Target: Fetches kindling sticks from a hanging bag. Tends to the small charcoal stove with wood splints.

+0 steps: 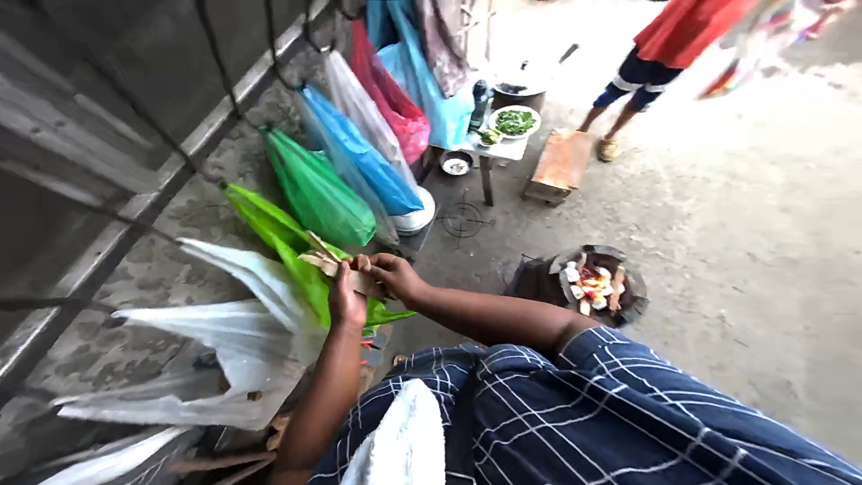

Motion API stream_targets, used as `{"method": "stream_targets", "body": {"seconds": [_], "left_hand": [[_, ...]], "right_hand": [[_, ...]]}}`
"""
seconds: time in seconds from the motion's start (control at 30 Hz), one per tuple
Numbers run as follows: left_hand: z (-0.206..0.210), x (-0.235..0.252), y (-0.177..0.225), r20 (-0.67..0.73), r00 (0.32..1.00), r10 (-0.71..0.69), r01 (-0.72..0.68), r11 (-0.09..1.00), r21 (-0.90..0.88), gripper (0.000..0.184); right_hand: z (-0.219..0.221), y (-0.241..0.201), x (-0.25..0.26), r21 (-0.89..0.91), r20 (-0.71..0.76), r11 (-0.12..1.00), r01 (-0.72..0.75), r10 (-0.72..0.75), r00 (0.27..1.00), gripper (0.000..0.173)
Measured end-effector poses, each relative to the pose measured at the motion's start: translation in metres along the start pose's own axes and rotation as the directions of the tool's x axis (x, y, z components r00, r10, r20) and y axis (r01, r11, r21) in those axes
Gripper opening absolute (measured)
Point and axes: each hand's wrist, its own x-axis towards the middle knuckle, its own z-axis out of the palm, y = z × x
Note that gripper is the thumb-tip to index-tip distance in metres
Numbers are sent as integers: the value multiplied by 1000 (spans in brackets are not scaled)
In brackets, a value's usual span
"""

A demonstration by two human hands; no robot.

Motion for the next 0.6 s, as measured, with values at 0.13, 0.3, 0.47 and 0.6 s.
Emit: {"method": "stream_targets", "body": {"seconds": [0.13,0.3,0.47,0.6], "left_hand": [[32,-15,-3,-30,996,86,-83,992,92,27],[54,-28,-12,123,978,166,-179,978,104,30],[87,-41,-37,236,972,-1,-36,988,153,35],[110,-50,-58,292,949,-115,51,974,219,35]], "right_hand": [[-31,-7,-18,-12,-38,999,32,-33,999,29],[-84,-11,-49,22,-230,999,-32,36,973,28],[-142,4,-82,82,-316,990,-110,131,940,27],[-189,9,-129,-43,-314,962,-269,242,918,33]]}}
